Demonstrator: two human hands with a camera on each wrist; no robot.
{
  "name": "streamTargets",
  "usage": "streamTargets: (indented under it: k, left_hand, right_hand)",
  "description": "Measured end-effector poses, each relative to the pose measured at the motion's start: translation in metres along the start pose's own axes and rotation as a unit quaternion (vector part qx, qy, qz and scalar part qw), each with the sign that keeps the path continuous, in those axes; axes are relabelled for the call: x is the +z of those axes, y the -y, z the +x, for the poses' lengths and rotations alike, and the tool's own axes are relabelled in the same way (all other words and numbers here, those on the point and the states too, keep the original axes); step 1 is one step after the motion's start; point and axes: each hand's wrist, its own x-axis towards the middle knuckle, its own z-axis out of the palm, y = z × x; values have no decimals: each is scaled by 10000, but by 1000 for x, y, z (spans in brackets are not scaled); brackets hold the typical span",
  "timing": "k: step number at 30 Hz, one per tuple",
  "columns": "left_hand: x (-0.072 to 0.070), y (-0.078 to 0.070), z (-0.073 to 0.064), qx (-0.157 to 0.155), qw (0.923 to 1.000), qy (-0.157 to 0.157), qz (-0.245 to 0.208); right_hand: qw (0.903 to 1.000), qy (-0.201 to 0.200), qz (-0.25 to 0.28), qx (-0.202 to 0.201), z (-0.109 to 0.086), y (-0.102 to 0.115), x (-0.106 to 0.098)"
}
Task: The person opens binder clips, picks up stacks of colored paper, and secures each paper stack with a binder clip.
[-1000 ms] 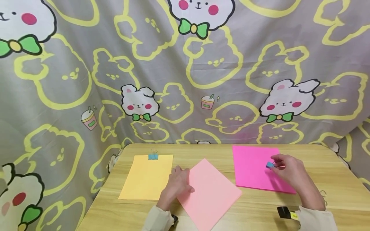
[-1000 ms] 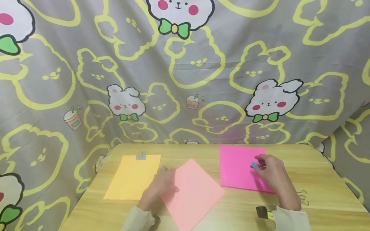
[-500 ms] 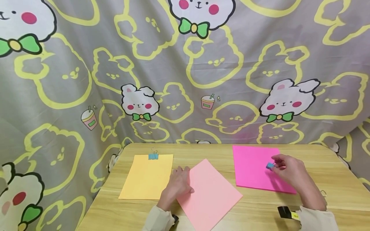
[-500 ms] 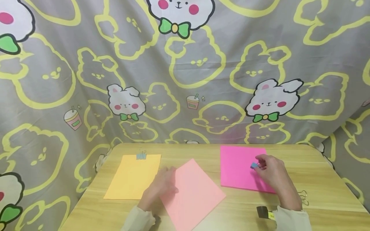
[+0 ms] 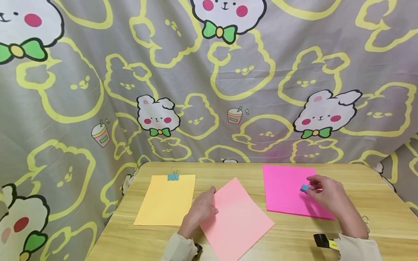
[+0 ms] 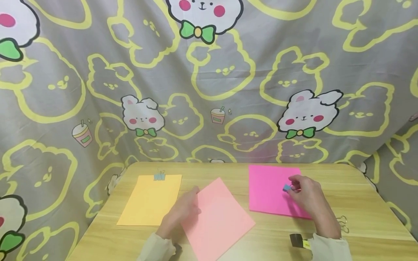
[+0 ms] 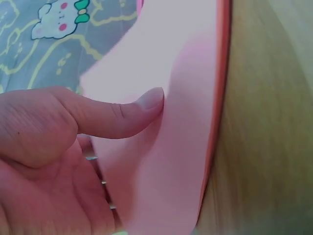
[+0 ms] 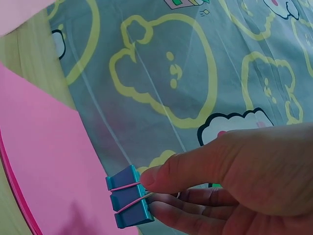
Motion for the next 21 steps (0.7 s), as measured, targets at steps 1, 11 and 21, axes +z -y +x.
streamTargets:
  k: [1, 11, 21]
  left_hand:
    - [0, 0, 0, 60, 10000, -9, 38]
    - [-3, 4, -2, 928, 9956, 99, 97]
    - [-20, 17, 2, 1324, 9836, 617, -1054]
  right_hand:
    - [10000, 1, 8, 3, 0, 0, 0]
    - [10000, 32, 73, 27, 1, 0, 3]
    - [9999, 61, 104, 57, 0, 4, 3]
